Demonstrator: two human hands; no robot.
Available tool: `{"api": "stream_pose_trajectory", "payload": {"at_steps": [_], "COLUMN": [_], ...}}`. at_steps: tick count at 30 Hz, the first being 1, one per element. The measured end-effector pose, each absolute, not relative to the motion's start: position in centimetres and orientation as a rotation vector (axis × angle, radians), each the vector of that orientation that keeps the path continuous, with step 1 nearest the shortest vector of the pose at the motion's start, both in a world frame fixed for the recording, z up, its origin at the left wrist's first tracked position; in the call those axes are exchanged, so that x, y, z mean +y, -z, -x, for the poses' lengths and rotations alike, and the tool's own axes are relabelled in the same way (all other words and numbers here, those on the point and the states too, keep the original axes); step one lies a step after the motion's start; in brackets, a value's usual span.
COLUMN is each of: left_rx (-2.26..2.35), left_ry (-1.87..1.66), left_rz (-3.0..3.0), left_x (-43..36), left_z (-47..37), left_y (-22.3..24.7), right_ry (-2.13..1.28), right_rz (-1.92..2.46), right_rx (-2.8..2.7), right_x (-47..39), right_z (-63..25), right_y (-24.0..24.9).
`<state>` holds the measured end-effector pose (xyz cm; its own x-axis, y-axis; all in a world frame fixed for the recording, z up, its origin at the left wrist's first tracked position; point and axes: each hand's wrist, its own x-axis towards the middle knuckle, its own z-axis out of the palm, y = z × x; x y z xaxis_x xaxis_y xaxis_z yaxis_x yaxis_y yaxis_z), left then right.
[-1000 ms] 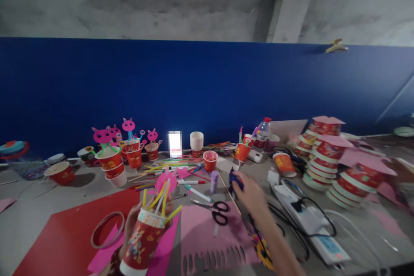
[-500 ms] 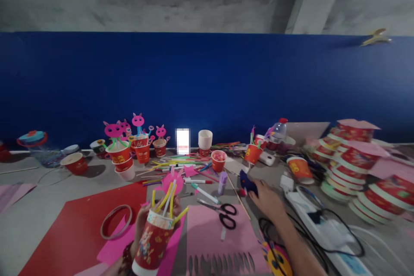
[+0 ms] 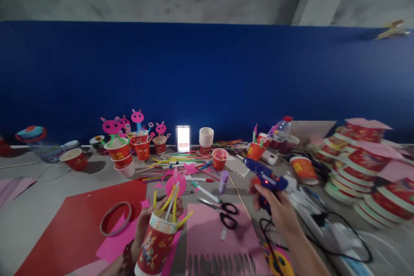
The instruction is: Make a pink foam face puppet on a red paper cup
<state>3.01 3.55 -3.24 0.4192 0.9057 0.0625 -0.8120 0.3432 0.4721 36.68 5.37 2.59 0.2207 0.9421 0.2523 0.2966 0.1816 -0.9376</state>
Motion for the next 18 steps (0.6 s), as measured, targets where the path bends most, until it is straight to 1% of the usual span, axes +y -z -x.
{"api": "stream_pose_trajectory", "payload": {"at_steps": [2,4,7,10,18], "left_rx": [0.201,0.187,0.171,0.173,0.181], "left_ry": [-1.132,-1.142,-1.14,-1.145,-1.113], "left_rz": [-0.484,-0.518,-0.537,-0.514,-0.529], "left_x": [3.4,3.3,3.0,2.7,2.5], "left_z": [-3.2,-3.5,-3.8,-3.9,-3.7], "left_y": [2.9,2.3,1.7,1.5,1.4], "right_ry": [-0.897,-0.916,-0.747,-0.596,-0.545], "right_rz": [1.248,1.253,1.197,1.166,1.094], "right_rx": [-1.379,-1.573,-1.908,-2.082,-2.19], "right_x": [3.1,1.3,-0.1,-0.1,0.4], "right_z": [-34.1,-31.8,-29.2,-28.2,-27.7], "right_y": [-4.1,-5.2,-6.2,-6.7,-7.0]}}
